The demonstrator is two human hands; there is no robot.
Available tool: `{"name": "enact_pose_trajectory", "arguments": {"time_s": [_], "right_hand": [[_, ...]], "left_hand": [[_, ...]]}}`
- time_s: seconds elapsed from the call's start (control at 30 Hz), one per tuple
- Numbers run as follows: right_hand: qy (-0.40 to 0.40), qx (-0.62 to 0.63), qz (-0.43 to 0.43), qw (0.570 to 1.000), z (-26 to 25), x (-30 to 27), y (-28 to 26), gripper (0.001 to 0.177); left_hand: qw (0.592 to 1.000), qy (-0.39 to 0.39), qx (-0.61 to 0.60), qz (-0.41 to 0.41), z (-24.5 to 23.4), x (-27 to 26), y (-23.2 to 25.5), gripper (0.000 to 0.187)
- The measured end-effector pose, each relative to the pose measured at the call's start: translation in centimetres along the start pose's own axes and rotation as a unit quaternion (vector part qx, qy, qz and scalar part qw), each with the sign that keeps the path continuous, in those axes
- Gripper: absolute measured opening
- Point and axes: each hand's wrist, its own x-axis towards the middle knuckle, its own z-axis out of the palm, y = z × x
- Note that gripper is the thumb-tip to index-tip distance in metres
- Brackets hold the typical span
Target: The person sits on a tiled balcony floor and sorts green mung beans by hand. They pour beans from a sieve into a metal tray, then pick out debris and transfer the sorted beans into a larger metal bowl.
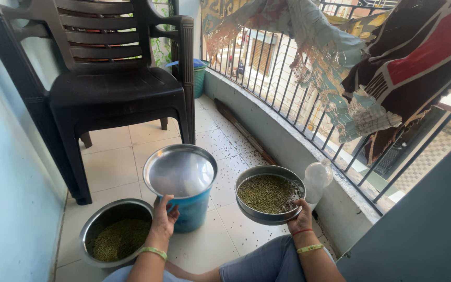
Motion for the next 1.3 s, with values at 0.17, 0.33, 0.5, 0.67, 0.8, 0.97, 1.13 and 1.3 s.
{"name": "enact_pose_trajectory", "arguments": {"time_s": [0.17,0.33,0.5,0.67,0.8,0.97,1.13,1.3], "right_hand": [[-0.005,-0.004,0.005,1.0,0.5,-0.2,-0.5,0.025],[-0.012,0.003,0.003,1.0,-0.4,0.6,-0.9,0.024],[-0.017,-0.007,-0.005,1.0,-1.0,0.9,-0.6,0.031],[-0.02,-0.023,-0.023,0.999,-1.3,0.8,-0.9,0.04],[-0.018,-0.025,-0.028,0.999,-1.2,1.2,-1.2,0.043],[0.007,-0.036,-0.085,0.996,-0.6,2.3,-1.3,0.041],[-0.073,0.003,-0.13,0.989,2.2,5.3,-2.3,0.034],[-0.1,0.001,-0.128,0.987,7.5,8.9,-2.2,0.025]], "left_hand": [[0.997,0.011,-0.032,-0.075,-3.1,-3.1,-1.7,0.049],[0.993,0.002,-0.011,-0.117,-5.1,-7.2,-1.5,0.042],[0.984,-0.032,0.09,-0.151,-5.9,-9.0,-0.4,0.039],[0.983,-0.013,0.175,-0.049,-6.1,-7.5,0.4,0.051],[0.974,0.036,0.174,0.138,-4.8,-6.2,1.8,0.068],[0.915,0.057,0.29,0.275,-1.5,-5.9,5.4,0.061],[0.918,0.034,0.295,0.263,1.1,-5.2,6.9,0.059],[0.944,-0.001,0.232,0.237,1.6,-5.8,6.7,0.06]]}}
